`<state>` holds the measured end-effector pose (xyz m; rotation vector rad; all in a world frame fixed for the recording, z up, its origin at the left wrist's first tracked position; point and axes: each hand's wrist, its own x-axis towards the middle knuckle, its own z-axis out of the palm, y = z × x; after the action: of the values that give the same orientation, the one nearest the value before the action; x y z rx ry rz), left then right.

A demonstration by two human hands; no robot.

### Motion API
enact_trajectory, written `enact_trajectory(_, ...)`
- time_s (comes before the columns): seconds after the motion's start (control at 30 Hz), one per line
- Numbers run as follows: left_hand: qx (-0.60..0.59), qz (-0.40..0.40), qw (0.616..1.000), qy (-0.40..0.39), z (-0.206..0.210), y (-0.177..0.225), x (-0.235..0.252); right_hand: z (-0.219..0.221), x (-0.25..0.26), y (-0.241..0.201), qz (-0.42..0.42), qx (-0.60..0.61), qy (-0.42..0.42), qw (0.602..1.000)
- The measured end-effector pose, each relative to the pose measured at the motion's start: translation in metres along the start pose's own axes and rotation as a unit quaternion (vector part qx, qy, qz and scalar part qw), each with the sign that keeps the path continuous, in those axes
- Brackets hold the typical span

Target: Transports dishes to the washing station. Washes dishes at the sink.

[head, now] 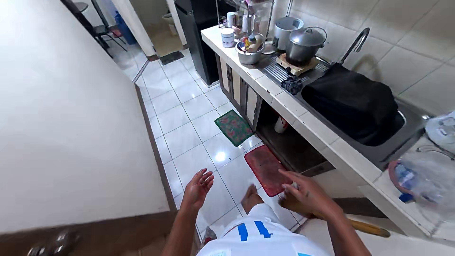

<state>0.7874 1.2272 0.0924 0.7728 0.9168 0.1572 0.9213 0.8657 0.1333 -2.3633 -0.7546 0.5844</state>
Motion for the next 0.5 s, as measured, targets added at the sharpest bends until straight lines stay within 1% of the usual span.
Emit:
enact_trajectory(0.13, -0.009, -0.02, 1.0, -0.004, 0.043, 0.033, 0.084, -0.042, 0.094, 0.029, 0.033, 0.032, 0.018, 0.999)
enact_trajectory(0.2, -0.014, -0.022, 1.0, 0.005, 0.071, 0.058, 0.128, -0.067, 0.148, 0.045, 0.03, 0.082, 0.039, 0.995)
enact_trajectory(0.27, -0.014, -0.015, 1.0, 0.009, 0.105, 0.094, 0.172, -0.092, 0.209, 0.056, 0.031, 0.153, 0.068, 0.985)
enact_trajectory(0.4, 0.019, 0.013, 0.999, -0.022, 0.175, 0.17, 0.243, -0.137, 0.33, 0.055, 0.061, 0.307, 0.111, 0.943)
enact_trajectory(0.5, 0.02, 0.027, 0.999, -0.034, 0.216, 0.21, 0.293, -0.165, 0.41, 0.048, 0.082, 0.425, 0.108, 0.895)
